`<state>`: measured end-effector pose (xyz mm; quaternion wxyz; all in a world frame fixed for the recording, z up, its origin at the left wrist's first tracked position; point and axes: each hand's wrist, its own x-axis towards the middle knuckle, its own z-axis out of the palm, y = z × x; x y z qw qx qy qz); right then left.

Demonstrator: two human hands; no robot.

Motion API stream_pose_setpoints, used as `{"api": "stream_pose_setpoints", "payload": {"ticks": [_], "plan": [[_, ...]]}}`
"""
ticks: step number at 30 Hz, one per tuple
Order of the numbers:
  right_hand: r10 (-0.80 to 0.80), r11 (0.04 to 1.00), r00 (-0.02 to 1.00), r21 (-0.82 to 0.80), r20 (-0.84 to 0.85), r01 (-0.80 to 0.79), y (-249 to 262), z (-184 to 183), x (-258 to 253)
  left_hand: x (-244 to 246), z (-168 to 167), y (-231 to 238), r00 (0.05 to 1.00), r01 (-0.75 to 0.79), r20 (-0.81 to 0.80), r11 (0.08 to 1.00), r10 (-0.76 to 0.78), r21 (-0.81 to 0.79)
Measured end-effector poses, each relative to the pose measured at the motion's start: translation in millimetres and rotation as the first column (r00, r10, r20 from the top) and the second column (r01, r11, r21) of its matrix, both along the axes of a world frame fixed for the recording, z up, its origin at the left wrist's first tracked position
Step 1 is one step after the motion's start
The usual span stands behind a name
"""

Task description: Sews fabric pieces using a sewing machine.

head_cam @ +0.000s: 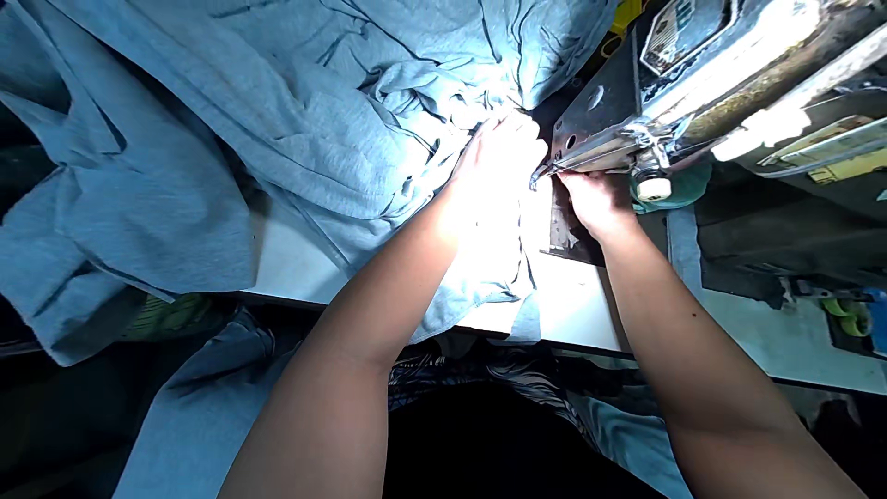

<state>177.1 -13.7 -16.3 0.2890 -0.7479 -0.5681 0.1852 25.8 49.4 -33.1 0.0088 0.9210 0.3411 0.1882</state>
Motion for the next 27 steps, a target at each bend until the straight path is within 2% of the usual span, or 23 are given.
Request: {"api": "stream_pose_setpoints", "payload": {"ticks": [2, 5, 8, 11, 15, 21, 24, 27], "plan": [[-0.009, 1.000, 1.000, -0.009, -0.008, 0.009, -0.1, 0.4, 0.3, 1.1, -6.0, 4.8, 0.999, 0.007, 0.040, 0.993, -0.003, -0.115], [0.003, 1.000, 1.000, -0.020, 0.024, -0.002, -1.3, 5.3, -5.9, 4.3, -8.8, 15.5, 0.998, -0.058, 0.016, 0.953, 0.066, -0.298], [0.033, 0.998, 0.998, -0.051, 0.054, -0.030, 2.7, 1.4, -4.1, 18.9, -46.6, 32.1, 0.986, -0.092, 0.123, 0.986, 0.109, -0.136], [0.078, 0.987, 0.982, -0.150, 0.174, -0.052, 5.2, 3.7, -6.7, 3.4, -1.0, 14.3, 0.996, -0.085, -0.033, 0.937, 0.079, -0.340], [0.113, 0.983, 0.947, -0.170, 0.301, -0.063, 9.4, -0.7, -3.9, 1.0, 6.6, 10.7, 0.996, -0.083, -0.061, 0.939, 0.067, -0.333], [0.084, 0.996, 0.973, -0.033, 0.215, -0.078, 13.4, -12.5, 5.2, 2.9, 3.4, 10.6, 0.997, -0.078, -0.040, 0.950, 0.069, -0.302], [0.064, 0.998, 0.983, -0.023, 0.173, -0.061, 14.0, -16.4, 6.4, 2.6, 5.7, 11.4, 0.997, -0.071, -0.050, 0.943, 0.057, -0.325], [0.038, 0.997, 0.993, -0.065, 0.109, -0.031, 5.5, -3.1, -3.5, 1.1, 3.8, 10.2, 0.997, -0.072, 0.007, 0.941, 0.078, -0.331]]}}
